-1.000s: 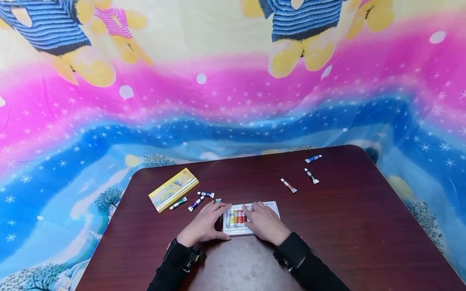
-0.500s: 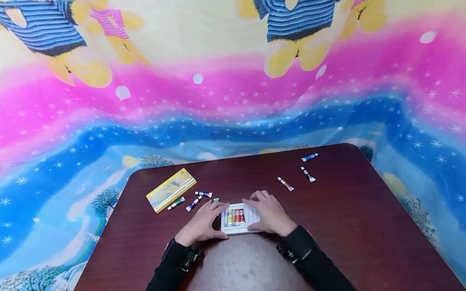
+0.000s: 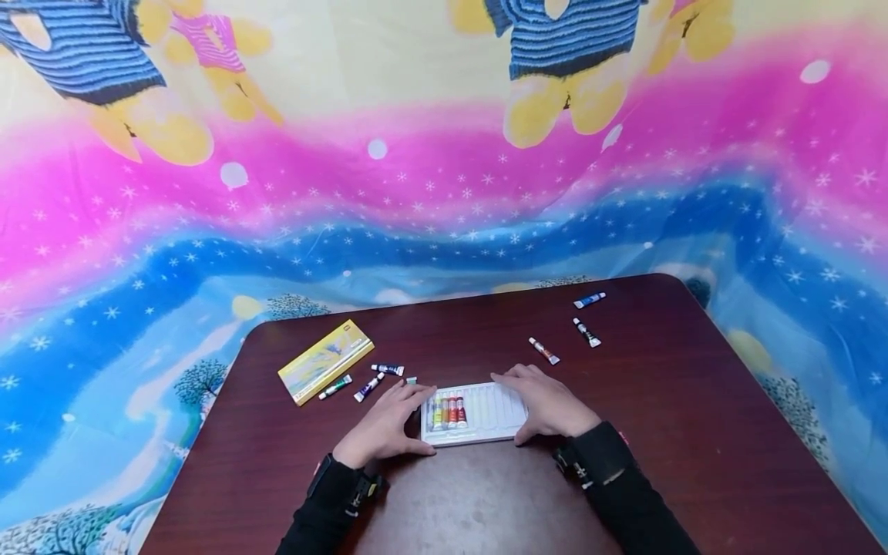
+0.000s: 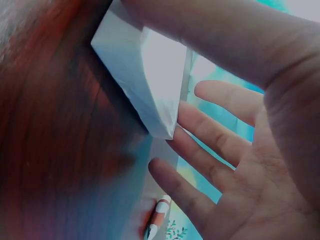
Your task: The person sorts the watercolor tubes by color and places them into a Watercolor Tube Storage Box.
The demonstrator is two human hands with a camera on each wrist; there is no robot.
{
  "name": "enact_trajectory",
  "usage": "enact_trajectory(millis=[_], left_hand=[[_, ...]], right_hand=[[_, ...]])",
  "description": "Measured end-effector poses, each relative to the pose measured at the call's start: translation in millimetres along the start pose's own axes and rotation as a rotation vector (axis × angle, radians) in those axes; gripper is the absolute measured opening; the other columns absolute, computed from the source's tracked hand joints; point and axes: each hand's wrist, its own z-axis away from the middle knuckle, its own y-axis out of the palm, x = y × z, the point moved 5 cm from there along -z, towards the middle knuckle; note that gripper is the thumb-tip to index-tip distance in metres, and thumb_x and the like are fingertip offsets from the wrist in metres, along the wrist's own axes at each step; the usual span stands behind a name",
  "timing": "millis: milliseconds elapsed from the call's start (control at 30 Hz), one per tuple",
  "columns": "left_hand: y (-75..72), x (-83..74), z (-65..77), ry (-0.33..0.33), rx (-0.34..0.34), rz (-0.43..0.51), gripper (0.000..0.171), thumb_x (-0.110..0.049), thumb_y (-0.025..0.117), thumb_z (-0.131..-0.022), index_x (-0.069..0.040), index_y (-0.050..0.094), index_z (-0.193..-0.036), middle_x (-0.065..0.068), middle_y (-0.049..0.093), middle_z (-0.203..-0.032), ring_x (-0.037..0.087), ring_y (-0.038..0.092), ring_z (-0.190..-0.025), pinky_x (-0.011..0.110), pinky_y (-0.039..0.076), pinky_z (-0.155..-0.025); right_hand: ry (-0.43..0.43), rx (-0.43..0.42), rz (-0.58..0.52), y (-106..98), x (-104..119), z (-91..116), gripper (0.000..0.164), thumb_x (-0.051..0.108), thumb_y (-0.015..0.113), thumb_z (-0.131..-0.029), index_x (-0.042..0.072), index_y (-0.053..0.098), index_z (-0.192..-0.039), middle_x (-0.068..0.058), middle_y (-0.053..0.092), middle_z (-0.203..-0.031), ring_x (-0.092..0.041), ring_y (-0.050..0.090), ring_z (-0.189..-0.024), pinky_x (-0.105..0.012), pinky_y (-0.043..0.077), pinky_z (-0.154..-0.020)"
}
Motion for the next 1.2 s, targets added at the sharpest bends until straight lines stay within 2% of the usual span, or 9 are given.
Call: enact_trajectory(millis=[233,567,800,900,1000,1133,1200], left_hand=[[-2.1,-1.1,2.0,0.008,0.006,0.027,0.1,-0.058,0.086,-0.078,-0.02,0.041,-0.16,0.006,0.048,-0.158,0.036,0.033,-0.154,0.055,0.029,-0.125],[-1.5,-2.2,0.8,0.041,-0.009,0.008,0.104,-0.056,0.086,-0.079,-0.021,0.036,-0.163,0.005,0.045,-0.162,0.034,0.033,-0.154,0.054,0.03,-0.125],[-11.9,3.6,1.2,0.06,-0.069,0.045,0.106,-0.06,0.086,-0.077,-0.021,0.036,-0.163,0.006,0.04,-0.165,0.032,0.034,-0.154,0.055,0.028,-0.125],[-18.1,13.6,1.8,0.036,-0.128,0.042,0.097,-0.058,0.082,-0.082,-0.021,0.04,-0.161,0.006,0.041,-0.165,0.032,0.035,-0.154,0.055,0.028,-0.124],[-26.7,27.3,2.8,0.003,-0.257,-0.019,0.079,-0.05,0.08,-0.088,-0.017,0.051,-0.154,0.007,0.054,-0.155,0.032,0.045,-0.146,0.055,0.034,-0.121],[-37.2,47.3,7.7,-0.093,-0.455,-0.114,0.049,-0.03,0.082,-0.09,-0.013,0.069,-0.134,0.01,0.069,-0.128,0.033,0.061,-0.122,0.053,0.048,-0.103],[-39.3,55.3,10.7,-0.151,-0.492,-0.123,0.039,-0.022,0.083,-0.089,-0.013,0.074,-0.126,0.01,0.072,-0.12,0.034,0.065,-0.11,0.052,0.053,-0.092]], right_hand=[[0.016,0.018,-0.034,2,-4,-1,0.102,0.027,0.1,-0.067,0.009,0.05,-0.154,-0.009,0.055,-0.137,-0.026,0.051,-0.121,-0.043,0.054,-0.093],[0.019,0.024,-0.044,3,-5,-2,0.104,0.027,0.1,-0.066,0.008,0.049,-0.155,-0.009,0.055,-0.136,-0.026,0.051,-0.121,-0.045,0.053,-0.094],[0.01,0.018,-0.047,1,-5,-2,0.104,0.025,0.1,-0.066,0.007,0.048,-0.155,-0.01,0.055,-0.136,-0.027,0.051,-0.121,-0.044,0.054,-0.094],[0.013,0.018,-0.049,0,-5,-2,0.105,0.024,0.1,-0.065,0.007,0.048,-0.155,-0.01,0.054,-0.137,-0.027,0.05,-0.122,-0.044,0.054,-0.094],[0.011,0.019,-0.052,1,-5,-2,0.105,0.024,0.1,-0.065,0.007,0.048,-0.155,-0.01,0.054,-0.137,-0.027,0.05,-0.121,-0.044,0.054,-0.094],[0.004,0.019,-0.054,1,-5,-2,0.105,0.025,0.1,-0.065,0.007,0.048,-0.155,-0.01,0.055,-0.136,-0.027,0.051,-0.12,-0.043,0.053,-0.093],[0.003,0.02,-0.052,2,-5,-2,0.105,0.025,0.1,-0.065,0.007,0.048,-0.155,-0.01,0.055,-0.136,-0.027,0.051,-0.12,-0.043,0.053,-0.093]])
